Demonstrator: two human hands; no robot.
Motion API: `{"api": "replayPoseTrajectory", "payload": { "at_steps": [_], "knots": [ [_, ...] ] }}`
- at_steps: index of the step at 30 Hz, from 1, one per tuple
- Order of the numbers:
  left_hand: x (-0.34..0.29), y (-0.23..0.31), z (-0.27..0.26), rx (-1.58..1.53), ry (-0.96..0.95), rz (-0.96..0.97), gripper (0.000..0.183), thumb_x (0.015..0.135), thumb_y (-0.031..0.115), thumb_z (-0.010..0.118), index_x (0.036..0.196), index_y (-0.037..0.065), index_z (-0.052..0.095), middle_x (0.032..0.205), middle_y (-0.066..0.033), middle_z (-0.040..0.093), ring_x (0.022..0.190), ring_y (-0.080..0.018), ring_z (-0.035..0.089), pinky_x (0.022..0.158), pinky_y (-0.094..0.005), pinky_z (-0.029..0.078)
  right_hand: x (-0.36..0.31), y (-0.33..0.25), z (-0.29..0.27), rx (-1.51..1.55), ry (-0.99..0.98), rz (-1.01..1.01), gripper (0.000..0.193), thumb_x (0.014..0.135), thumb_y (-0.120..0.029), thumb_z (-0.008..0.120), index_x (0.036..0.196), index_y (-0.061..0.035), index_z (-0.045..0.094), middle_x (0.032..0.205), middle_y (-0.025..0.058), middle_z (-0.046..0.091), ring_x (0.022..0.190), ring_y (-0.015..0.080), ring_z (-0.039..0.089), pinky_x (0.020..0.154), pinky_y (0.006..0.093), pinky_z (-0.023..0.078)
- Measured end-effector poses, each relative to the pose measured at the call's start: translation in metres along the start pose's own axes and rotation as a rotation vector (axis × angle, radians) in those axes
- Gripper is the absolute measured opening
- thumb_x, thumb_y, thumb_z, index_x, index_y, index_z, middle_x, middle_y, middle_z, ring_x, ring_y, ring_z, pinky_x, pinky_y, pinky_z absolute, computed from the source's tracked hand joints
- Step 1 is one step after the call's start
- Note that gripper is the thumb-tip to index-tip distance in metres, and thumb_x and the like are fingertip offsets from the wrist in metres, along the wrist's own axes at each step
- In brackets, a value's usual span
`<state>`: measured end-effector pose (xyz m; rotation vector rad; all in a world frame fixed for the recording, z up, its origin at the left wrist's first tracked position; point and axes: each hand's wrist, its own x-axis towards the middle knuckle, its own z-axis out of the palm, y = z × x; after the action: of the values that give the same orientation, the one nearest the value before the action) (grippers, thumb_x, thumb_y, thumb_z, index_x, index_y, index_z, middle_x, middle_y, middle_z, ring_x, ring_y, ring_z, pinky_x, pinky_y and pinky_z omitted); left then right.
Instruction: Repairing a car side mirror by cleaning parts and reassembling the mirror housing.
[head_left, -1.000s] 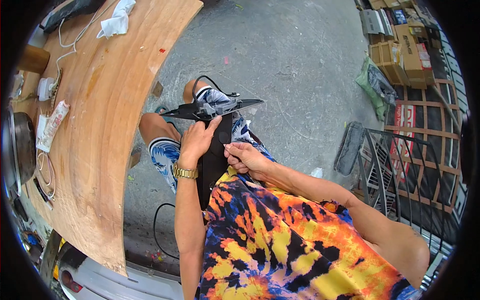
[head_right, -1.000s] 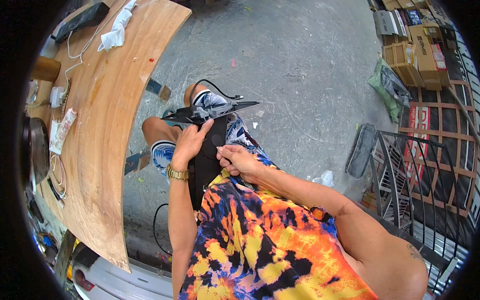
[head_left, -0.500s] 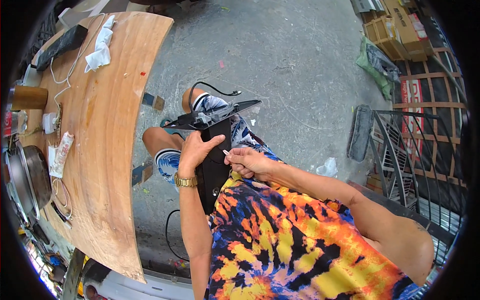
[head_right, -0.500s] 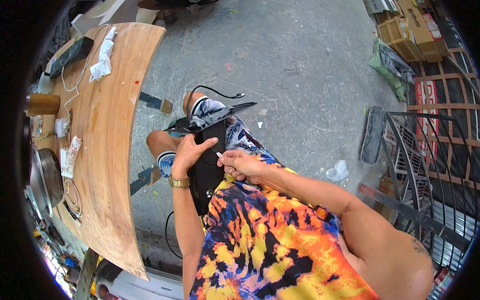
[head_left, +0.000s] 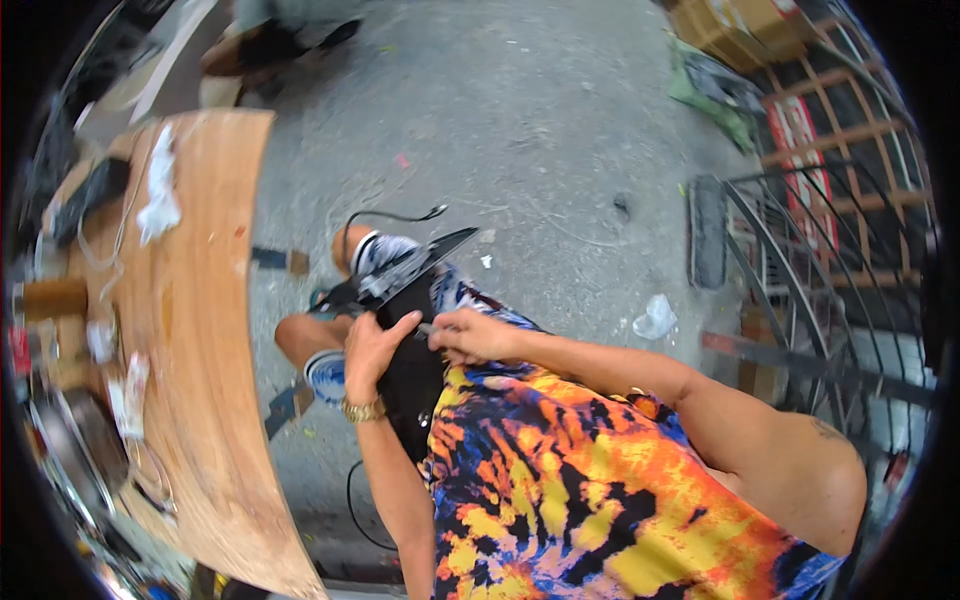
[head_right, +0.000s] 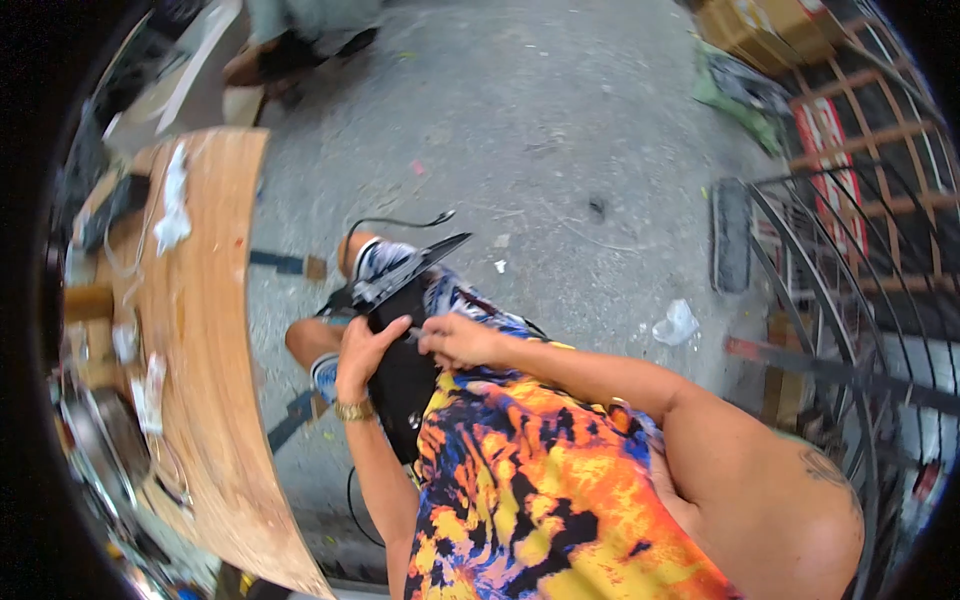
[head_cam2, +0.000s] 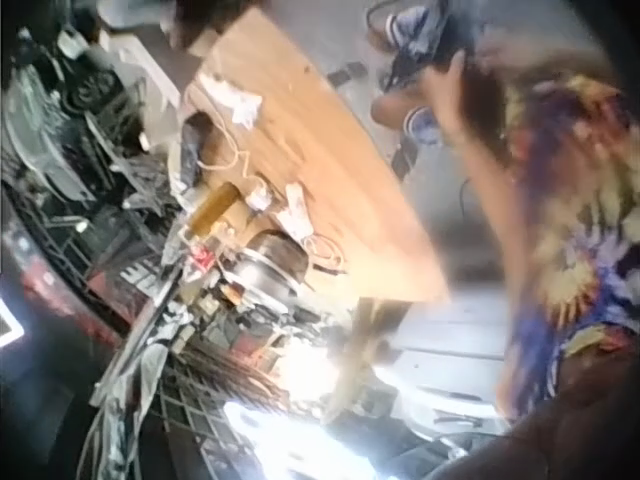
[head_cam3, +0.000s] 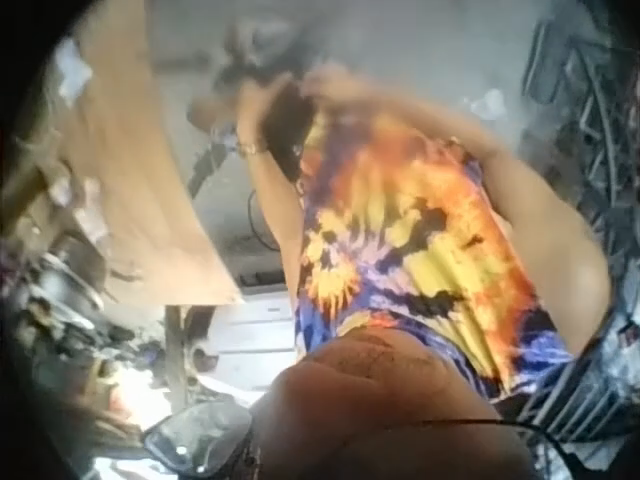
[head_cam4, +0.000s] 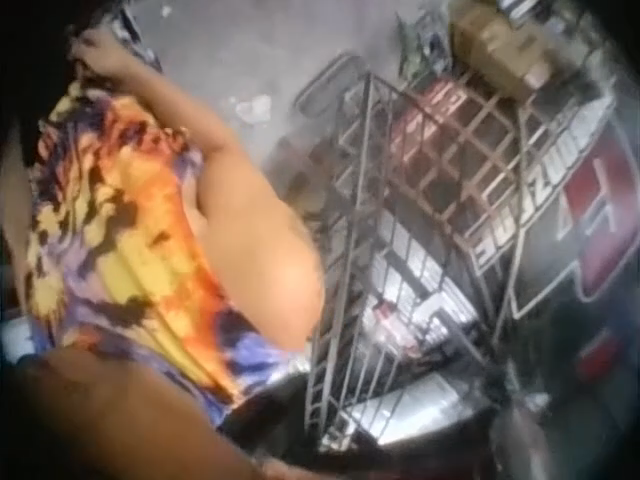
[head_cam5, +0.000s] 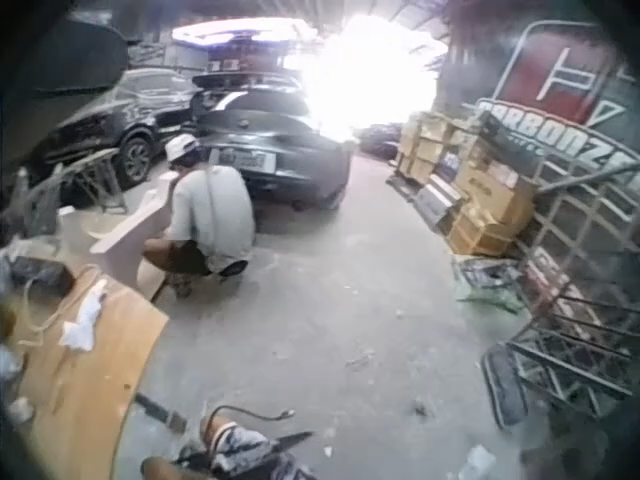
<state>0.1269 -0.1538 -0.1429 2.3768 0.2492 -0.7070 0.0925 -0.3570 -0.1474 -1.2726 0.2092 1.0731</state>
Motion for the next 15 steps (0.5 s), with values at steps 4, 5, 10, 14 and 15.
{"api": "replayPoseTrajectory", "payload": {
  "at_steps": [4,5,10,14,15],
  "knots": [
    [-0.002,0.005,-0.004,-0.066,-0.07,0.093,0.074,0.068,0.058,0.075,0.083,-0.013,0.062,0.086,-0.0269,0.066,0.085,-0.0338,0.065,0.076,-0.0406,0.048,-0.007,0.008,-0.005,0.032,-0.031,-0.096,0.02,0.096,-0.023,0.052,0.092,-0.0041,0.058,0.06,-0.0005,0.05,0.047,0.0059,0.042,0.041,0.0222,0.03],
    [-0.001,0.01,-0.007,-0.086,-0.164,0.091,0.074,0.069,0.058,0.074,0.084,-0.013,0.063,0.086,-0.024,0.067,0.084,-0.0306,0.066,0.077,-0.0388,0.049,-0.013,0.012,-0.009,0.067,0.001,-0.098,0.02,0.096,-0.023,0.052,0.092,-0.0041,0.058,0.06,-0.0005,0.05,0.047,0.0059,0.042,0.041,0.0222,0.03],
    [0.025,0.003,-0.022,-0.232,-0.472,-0.079,0.078,0.079,0.064,0.062,0.101,-0.011,0.066,0.096,-0.0131,0.068,0.09,-0.0183,0.061,0.086,-0.0303,0.046,-0.062,0.011,-0.033,0.132,0.156,-0.193,0.02,0.091,-0.024,0.056,0.09,-0.0043,0.061,0.061,-0.0008,0.051,0.048,0.0061,0.043,0.042,0.0233,0.033],
    [0.049,-0.005,-0.014,0.011,-0.411,-0.022,0.075,0.083,0.06,0.058,0.112,-0.009,0.063,0.109,-0.0135,0.064,0.101,-0.0191,0.058,0.094,-0.0298,0.041,-0.096,0.068,-0.064,0.457,0.427,-0.132,0.021,0.094,-0.025,0.056,0.098,-0.0051,0.061,0.059,-0.0045,0.044,0.044,0.0027,0.034,0.037,0.0201,0.022],
    [0.051,0.0,-0.012,0.031,-0.421,0.001,0.075,0.083,0.06,0.058,0.112,-0.009,0.063,0.109,-0.0135,0.064,0.101,-0.0191,0.058,0.094,-0.0298,0.041,-0.105,0.085,-0.073,0.502,0.503,-0.127,0.022,0.094,-0.026,0.056,0.099,-0.0051,0.061,0.06,-0.005,0.043,0.044,0.0025,0.033,0.037,0.0196,0.022]
  ]
}}
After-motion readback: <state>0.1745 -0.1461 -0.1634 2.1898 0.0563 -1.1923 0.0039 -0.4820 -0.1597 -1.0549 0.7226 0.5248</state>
